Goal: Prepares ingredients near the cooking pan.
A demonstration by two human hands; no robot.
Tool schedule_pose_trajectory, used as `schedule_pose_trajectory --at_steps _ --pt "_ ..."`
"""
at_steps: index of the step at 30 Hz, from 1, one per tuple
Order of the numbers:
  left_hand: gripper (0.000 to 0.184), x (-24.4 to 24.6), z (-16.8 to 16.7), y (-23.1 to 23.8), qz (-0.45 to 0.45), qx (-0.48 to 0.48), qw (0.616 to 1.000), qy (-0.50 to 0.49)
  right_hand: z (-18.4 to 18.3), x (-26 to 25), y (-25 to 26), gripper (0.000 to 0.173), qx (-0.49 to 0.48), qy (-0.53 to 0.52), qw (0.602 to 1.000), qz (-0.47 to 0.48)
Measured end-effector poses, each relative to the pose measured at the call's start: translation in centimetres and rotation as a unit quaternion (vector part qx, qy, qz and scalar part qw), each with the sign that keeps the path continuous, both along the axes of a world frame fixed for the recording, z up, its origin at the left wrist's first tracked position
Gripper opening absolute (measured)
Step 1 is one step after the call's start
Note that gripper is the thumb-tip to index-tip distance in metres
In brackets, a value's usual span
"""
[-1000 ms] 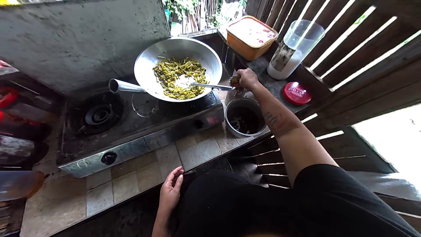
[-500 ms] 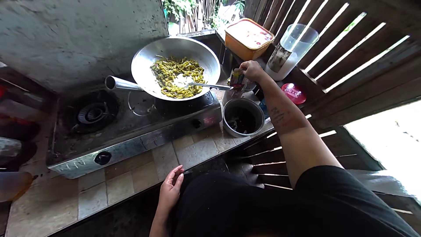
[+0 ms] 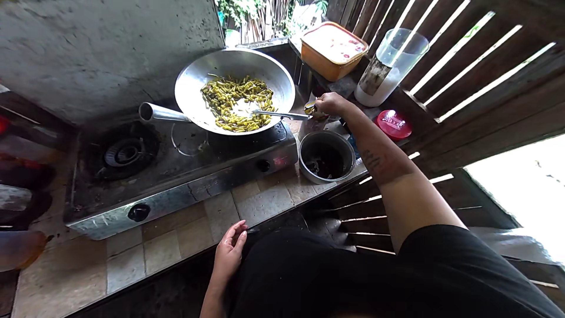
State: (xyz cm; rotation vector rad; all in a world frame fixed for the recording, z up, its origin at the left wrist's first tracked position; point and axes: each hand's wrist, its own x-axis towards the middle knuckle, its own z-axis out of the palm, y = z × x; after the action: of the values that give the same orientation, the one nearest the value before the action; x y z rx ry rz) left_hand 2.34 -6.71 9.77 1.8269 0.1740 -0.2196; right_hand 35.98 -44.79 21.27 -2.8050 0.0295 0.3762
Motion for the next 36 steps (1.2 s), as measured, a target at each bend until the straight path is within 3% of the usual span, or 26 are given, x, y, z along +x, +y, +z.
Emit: schedule_pose_trajectory --at_steps 4,7,11,17,21,26,29,32,36 --pt "0.037 0.0 -0.1 -0.1 0.006 -0.007 1.000 -0.006 -1.5 1.2 -0.9 0.019 -0.042 -0.026 0.995 0.082" --pt "0.037 -0.1 -0.3 0.0 0.006 -0.006 1.000 -0.010 -2.3 1.5 -1.3 0.016 -0.070 -0.041 0.989 0.121" --pt "0.038 -0.1 -0.4 0.2 0.005 -0.003 1.000 -0.009 -1.7 0.5 -0.4 0.020 -0.077 -0.028 0.993 0.088" --pt "0.037 0.0 -0.6 0.3 0.013 -0.005 1.000 -0.011 -1.9 0.9 -0.3 0.046 -0.020 -0.044 0.999 0.004" --pt "0.038 0.1 -0.4 0.2 0.008 -0.007 1.000 -0.006 -4.1 2.8 -0.9 0.038 -0.021 -0.021 1.000 0.008" --pt "0.038 -0.1 -0.6 0.5 0.016 -0.009 1.000 -0.006 -5.3 3.1 -0.4 0.048 0.044 -0.038 0.997 -0.047" --pt "0.038 -0.4 -0.7 0.8 0.030 -0.010 0.999 -0.005 -3.8 1.8 1.2 0.057 0.055 -0.047 0.990 -0.121" --pt "0.039 -0.8 -1.0 1.2 0.044 -0.012 0.999 -0.005 -3.0 0.6 2.4 0.067 0.006 -0.041 0.988 -0.149" --pt "0.038 -1.1 -1.0 1.2 0.056 -0.010 0.998 -0.002 -2.9 0.8 2.8 0.041 -0.046 -0.031 0.986 -0.155"
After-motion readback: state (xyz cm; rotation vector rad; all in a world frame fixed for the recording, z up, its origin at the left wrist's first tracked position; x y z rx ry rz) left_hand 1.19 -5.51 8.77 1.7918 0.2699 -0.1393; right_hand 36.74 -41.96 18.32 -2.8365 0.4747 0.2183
